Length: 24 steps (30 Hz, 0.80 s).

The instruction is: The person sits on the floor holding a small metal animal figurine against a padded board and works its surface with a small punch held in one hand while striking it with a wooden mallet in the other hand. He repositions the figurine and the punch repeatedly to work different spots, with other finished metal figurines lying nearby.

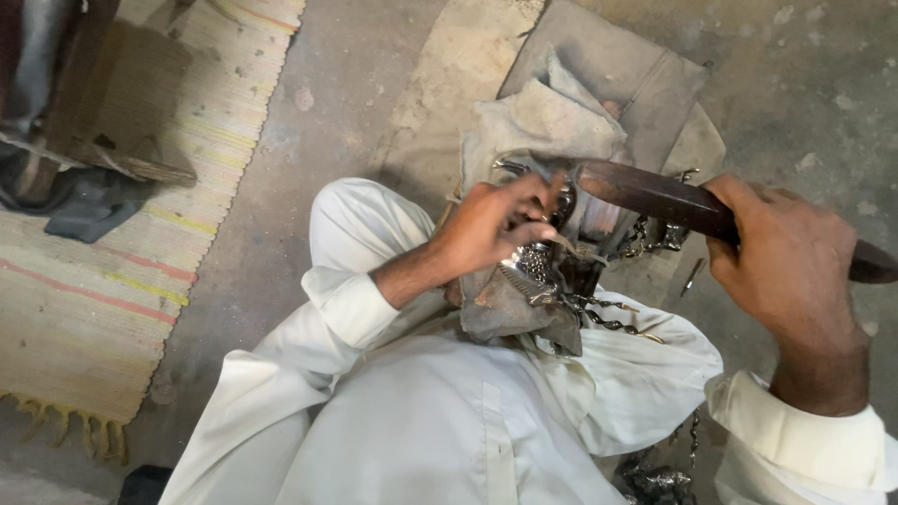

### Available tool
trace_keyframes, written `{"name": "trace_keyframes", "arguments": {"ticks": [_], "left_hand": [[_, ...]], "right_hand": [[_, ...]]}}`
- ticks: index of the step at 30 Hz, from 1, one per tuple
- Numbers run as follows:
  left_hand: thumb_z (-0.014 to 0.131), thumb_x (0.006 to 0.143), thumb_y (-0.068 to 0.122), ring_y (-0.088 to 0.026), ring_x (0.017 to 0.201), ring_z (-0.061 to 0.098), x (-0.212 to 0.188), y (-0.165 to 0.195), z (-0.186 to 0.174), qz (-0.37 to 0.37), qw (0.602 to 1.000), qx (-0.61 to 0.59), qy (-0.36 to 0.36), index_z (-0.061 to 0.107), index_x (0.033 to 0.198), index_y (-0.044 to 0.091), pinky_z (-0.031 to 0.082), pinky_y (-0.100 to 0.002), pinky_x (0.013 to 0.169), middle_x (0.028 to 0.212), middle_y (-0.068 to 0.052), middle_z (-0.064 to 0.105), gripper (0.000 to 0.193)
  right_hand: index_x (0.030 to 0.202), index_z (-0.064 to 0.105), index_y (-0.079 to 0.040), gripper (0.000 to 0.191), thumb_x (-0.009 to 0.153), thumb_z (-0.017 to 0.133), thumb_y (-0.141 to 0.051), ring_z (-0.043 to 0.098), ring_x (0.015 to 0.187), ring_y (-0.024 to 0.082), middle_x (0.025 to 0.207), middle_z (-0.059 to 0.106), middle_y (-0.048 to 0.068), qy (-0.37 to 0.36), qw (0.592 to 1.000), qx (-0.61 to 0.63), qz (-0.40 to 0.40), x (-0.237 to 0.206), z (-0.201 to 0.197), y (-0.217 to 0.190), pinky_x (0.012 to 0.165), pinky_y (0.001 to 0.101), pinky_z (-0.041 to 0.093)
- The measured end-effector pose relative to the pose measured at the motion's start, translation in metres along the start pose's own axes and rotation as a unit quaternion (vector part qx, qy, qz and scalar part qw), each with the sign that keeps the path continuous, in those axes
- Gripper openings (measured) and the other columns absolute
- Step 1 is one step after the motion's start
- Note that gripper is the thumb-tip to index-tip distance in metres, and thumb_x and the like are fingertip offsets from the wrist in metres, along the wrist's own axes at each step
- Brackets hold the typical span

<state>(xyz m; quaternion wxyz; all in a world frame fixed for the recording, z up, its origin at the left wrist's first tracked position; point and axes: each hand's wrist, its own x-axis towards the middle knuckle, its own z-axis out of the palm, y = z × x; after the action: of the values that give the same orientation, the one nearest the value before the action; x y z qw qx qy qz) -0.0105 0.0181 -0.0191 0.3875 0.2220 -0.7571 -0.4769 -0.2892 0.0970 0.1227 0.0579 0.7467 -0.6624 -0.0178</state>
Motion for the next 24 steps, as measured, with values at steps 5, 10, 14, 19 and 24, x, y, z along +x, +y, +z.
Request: {"name": "trace_keyframes", "arguments": {"ticks": [5, 10, 14, 19, 24], "left_hand": [[0.072, 0.098, 0.005, -0.012, 0.084, 0.076, -0.014, -0.008, -0.014, -0.127, 0.972, -0.178, 0.091, 0.057, 0.118, 0.002, 0.066, -0.025, 0.069, 0.091, -0.008, 0.075, 0.026], [0.073, 0.096, 0.004, -0.009, 0.083, 0.074, -0.030, -0.001, -0.035, -0.201, 0.955, -0.197, 0.090, 0.057, 0.121, 0.000, 0.064, -0.024, 0.068, 0.088, -0.005, 0.073, 0.029], [0.074, 0.096, 0.003, -0.007, 0.082, 0.071, -0.032, 0.007, -0.037, -0.206, 0.959, -0.185, 0.052, 0.059, 0.121, 0.000, 0.062, -0.024, 0.069, 0.086, -0.004, 0.071, 0.030], [0.073, 0.096, 0.001, -0.009, 0.086, 0.073, -0.029, 0.011, -0.031, -0.158, 0.978, -0.129, 0.046, 0.060, 0.120, 0.000, 0.060, -0.027, 0.075, 0.088, -0.005, 0.072, 0.028], [0.055, 0.096, -0.004, -0.010, 0.091, 0.076, -0.036, 0.004, -0.035, -0.129, 0.987, -0.075, 0.062, 0.058, 0.118, 0.000, 0.065, -0.028, 0.083, 0.095, -0.005, 0.073, 0.022]], "right_hand": [[0.119, 0.065, -0.011, 0.030, 0.094, 0.080, -0.017, 0.062, 0.074, 0.018, 0.083, 0.068, 0.006, -0.068, 0.943, 0.275, 0.175, -0.025, 0.042, 0.018, 0.067, 0.0335, 0.048], [0.123, 0.066, -0.005, 0.036, 0.089, 0.078, -0.010, 0.057, 0.084, 0.003, 0.098, 0.066, -0.007, -0.043, 0.795, 0.582, 0.166, -0.053, 0.119, 0.012, 0.073, 0.0213, 0.047], [0.124, 0.070, -0.007, 0.040, 0.086, 0.081, -0.010, 0.052, 0.070, 0.005, 0.081, 0.060, -0.004, -0.108, 0.763, 0.603, 0.204, -0.068, 0.150, 0.002, 0.060, 0.0242, 0.042], [0.122, 0.069, -0.007, 0.039, 0.085, 0.080, -0.011, 0.055, 0.070, 0.003, 0.080, 0.061, -0.007, -0.090, 0.734, 0.641, 0.204, -0.070, 0.161, -0.004, 0.062, 0.0229, 0.046], [0.125, 0.069, -0.004, 0.034, 0.093, 0.076, -0.013, 0.056, 0.069, 0.008, 0.079, 0.060, -0.003, -0.026, 0.714, 0.651, 0.257, -0.082, 0.175, 0.002, 0.064, 0.0249, 0.045]]}}
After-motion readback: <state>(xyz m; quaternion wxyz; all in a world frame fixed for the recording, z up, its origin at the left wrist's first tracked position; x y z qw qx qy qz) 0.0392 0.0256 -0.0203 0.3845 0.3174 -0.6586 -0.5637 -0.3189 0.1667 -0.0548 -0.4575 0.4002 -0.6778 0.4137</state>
